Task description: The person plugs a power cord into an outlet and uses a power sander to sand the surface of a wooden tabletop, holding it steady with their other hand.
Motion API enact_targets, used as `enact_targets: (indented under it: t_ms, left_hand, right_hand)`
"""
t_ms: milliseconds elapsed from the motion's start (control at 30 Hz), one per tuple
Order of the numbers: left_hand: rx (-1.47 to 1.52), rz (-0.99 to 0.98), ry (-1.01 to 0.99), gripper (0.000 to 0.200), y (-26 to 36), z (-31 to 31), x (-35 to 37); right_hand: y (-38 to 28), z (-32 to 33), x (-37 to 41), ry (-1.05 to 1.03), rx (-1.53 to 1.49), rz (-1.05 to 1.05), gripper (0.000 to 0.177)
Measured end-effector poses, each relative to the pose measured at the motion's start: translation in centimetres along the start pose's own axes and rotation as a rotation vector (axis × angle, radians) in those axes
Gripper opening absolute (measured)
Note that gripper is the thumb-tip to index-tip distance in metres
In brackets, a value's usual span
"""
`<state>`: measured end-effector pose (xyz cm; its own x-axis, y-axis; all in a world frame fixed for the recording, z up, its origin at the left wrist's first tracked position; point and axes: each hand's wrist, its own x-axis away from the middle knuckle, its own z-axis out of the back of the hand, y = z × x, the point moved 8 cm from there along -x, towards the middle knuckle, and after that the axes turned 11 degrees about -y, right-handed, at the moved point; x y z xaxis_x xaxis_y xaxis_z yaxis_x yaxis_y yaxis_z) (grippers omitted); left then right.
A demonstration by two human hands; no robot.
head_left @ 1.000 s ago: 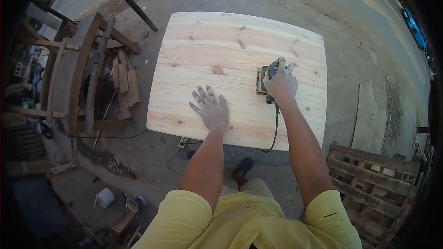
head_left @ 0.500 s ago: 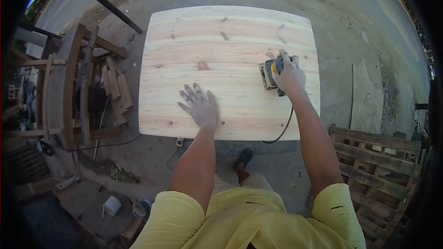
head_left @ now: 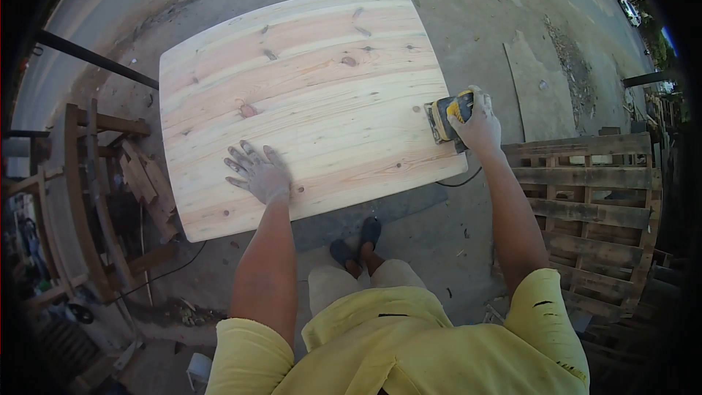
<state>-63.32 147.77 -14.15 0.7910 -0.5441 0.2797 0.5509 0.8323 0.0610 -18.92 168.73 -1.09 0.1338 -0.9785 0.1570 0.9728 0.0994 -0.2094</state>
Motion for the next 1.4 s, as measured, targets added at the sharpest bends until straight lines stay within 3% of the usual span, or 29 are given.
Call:
enact_targets:
  t_ms: [167,300,667,833,967,1033,1167,1267,1400]
  left_hand:
    - [0.038,-0.025,0.017,0.071,-0.4,-0.3,0.1]
    - [0.021,-0.018,0.021,0.071,-0.3,-0.2,0.0]
    - [0.014,-0.012,0.088,0.07,-0.6,-0.4,0.8]
    - [0.035,-0.021,0.093,0.072,8.6,-3.6,6.7]
    - [0.0,-0.234,0.079,0.071,23.4,-6.5,13.2]
    - [-0.035,-0.279,0.073,0.07,26.9,-6.4,14.1]
    - [-0.038,-0.262,0.056,0.069,27.1,-6.0,13.9]
    - [-0.064,-0.238,0.047,0.069,27.3,-6.3,14.2]
    - [-0.075,-0.224,0.04,0.069,27.2,-6.0,13.9]
  right_hand:
    - [2.5,-0.8,10.8,-0.03,0.034,-0.065,0.083]
    - [4.5,0.0,10.6,-0.083,0.058,-0.148,0.086]
    - [-0.8,1.6,-14.9,-0.027,0.098,0.229,0.086]
    - [-1.2,2.2,-16.5,-0.055,0.048,0.431,0.084]
    - [1.4,1.4,-7.7,-0.274,0.026,0.525,0.08]
    - [3.9,0.5,-2.2,-0.344,0.037,0.58,0.082]
    - [9.4,0.2,5.6,-0.438,-0.01,0.648,0.08]
    - [11.2,0.0,3.6,-0.426,-0.066,0.614,0.079]
    - [7.1,1.1,-7.9,-0.326,-0.078,0.551,0.075]
